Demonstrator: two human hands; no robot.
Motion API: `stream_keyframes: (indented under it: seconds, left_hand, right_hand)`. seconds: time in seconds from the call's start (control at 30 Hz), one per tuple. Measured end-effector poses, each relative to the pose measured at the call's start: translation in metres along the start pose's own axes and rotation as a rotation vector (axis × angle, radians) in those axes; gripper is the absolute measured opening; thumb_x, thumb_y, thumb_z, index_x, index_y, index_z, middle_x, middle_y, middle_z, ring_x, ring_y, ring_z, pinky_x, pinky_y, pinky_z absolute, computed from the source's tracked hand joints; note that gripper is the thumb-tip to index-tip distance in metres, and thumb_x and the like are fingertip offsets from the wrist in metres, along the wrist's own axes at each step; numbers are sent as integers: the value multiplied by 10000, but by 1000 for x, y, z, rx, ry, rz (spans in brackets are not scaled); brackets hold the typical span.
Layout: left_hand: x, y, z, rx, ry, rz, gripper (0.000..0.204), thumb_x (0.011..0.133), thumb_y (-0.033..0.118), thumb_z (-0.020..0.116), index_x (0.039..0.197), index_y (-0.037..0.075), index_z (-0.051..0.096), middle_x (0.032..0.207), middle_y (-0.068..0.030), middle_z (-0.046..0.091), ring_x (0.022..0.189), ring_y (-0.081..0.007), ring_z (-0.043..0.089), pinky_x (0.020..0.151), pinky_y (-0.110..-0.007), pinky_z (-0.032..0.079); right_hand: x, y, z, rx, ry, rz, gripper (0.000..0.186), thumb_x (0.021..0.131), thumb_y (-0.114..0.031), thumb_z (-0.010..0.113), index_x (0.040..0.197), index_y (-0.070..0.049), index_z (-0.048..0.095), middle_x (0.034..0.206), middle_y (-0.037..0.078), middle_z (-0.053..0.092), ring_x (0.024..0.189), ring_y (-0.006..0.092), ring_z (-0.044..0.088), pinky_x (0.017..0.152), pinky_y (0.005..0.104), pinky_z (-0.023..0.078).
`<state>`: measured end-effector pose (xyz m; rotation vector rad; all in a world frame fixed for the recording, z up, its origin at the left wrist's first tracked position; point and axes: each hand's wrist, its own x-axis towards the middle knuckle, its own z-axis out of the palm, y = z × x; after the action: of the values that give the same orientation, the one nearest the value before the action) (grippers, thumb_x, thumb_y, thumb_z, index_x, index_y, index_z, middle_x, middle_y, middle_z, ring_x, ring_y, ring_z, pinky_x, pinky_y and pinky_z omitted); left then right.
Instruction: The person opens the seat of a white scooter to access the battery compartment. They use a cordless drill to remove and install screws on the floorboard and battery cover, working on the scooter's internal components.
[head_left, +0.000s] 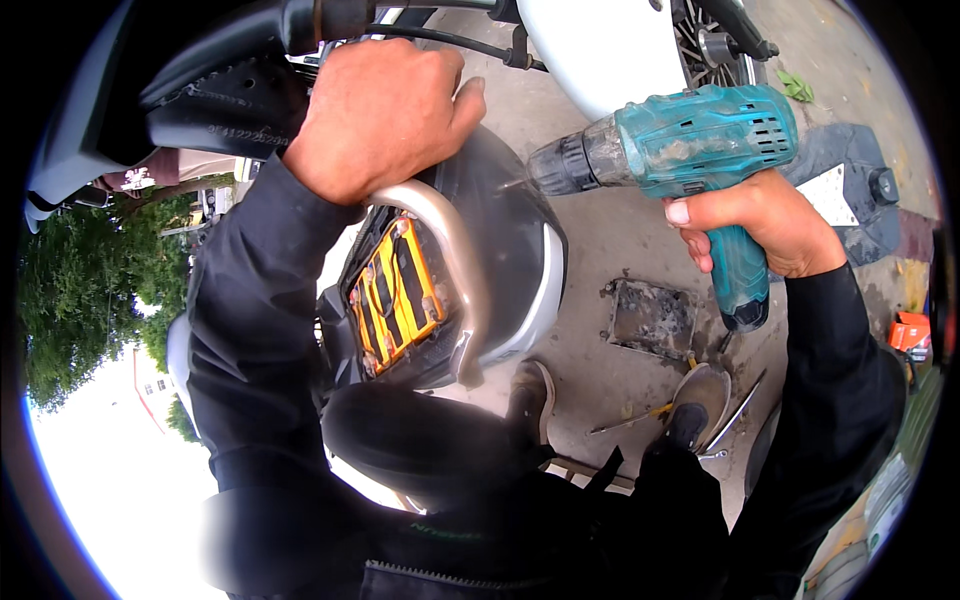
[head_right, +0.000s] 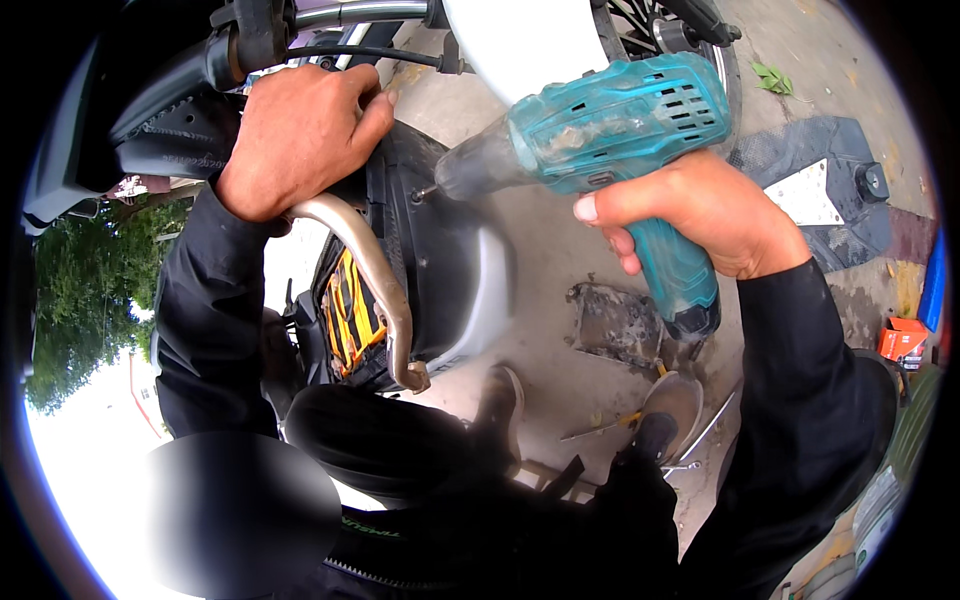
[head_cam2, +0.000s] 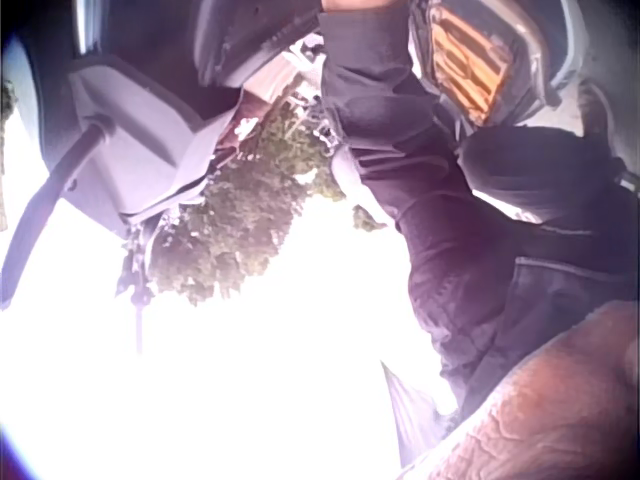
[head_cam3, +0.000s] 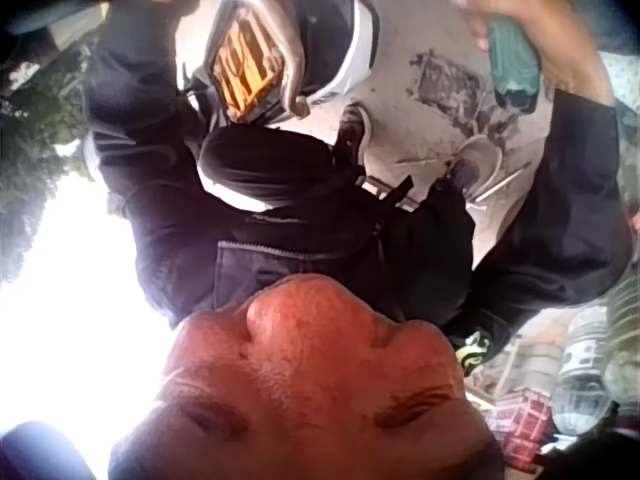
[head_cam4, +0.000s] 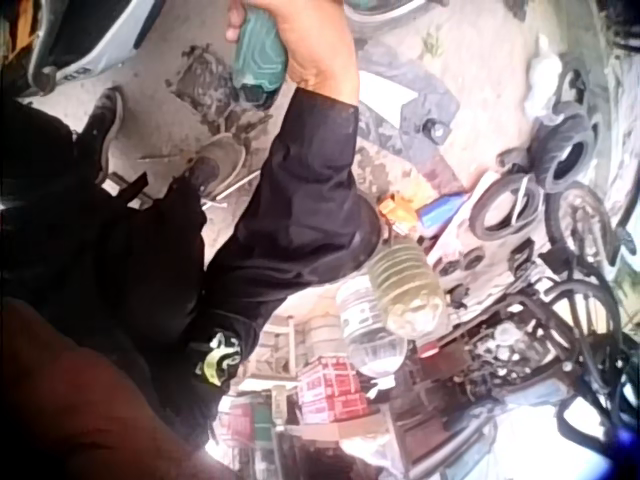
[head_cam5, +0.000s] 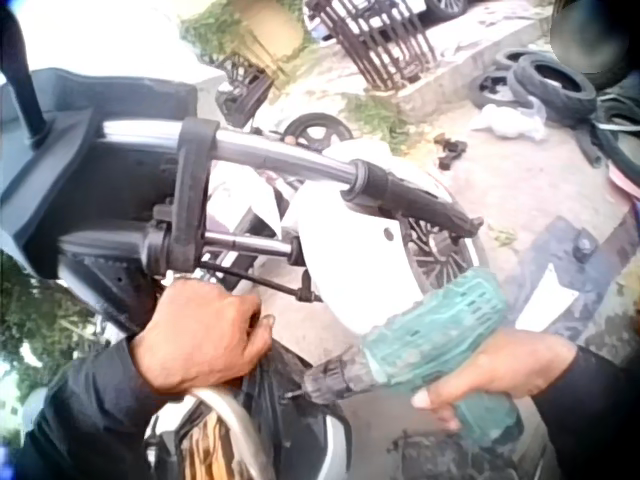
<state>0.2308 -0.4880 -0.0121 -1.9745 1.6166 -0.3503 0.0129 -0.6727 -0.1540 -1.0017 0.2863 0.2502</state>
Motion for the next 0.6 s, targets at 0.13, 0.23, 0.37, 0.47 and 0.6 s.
stream_keyframes:
  seconds: [0.13, 0.23, 0.37, 0.47, 0.6]
  left_hand:
    - [2, -6, 4, -45, 108, 13, 346, 992, 321, 621, 813, 48, 733, 612, -168, 628, 595, -365, 642, 556, -452, 511]
    - [4, -6, 7, -69, 118, 31, 336, 989, 327, 630, 827, 52, 735, 631, -171, 635, 607, -375, 640, 558, -465, 508]
    - [4, -6, 8, -85, 111, -2, 326, 995, 324, 630, 830, 55, 713, 626, -176, 627, 617, -381, 642, 561, -475, 509]
    - [5, -5, 10, -106, 139, 5, 322, 999, 323, 628, 831, 55, 688, 621, -179, 619, 624, -387, 643, 567, -482, 511]
    - [7, -5, 11, -138, 169, 8, 315, 1000, 316, 630, 824, 57, 662, 617, -186, 612, 619, -394, 638, 567, -486, 508]
  right_hand:
    - [1, 0, 0, -9, -1, 15, 274, 809, -81, 774, 1037, 2, 648, 786, 66, 638, 552, 170, 603, 533, 327, 507]
    - [0, 1, -1, -1, 3, 15, 271, 811, -87, 775, 1036, -4, 650, 778, 61, 638, 559, 168, 606, 540, 324, 508]
    - [0, 2, 0, -20, 13, 23, 259, 817, -107, 778, 1027, -12, 660, 778, 56, 644, 573, 158, 611, 556, 315, 510]
    - [-3, -6, 1, -153, 26, -20, 249, 827, -118, 783, 1026, -18, 673, 804, 53, 662, 584, 144, 608, 577, 304, 512]
    - [-2, -17, -2, -281, -5, -83, 289, 829, -112, 797, 1083, -21, 694, 859, 46, 691, 627, 132, 612, 605, 294, 516]
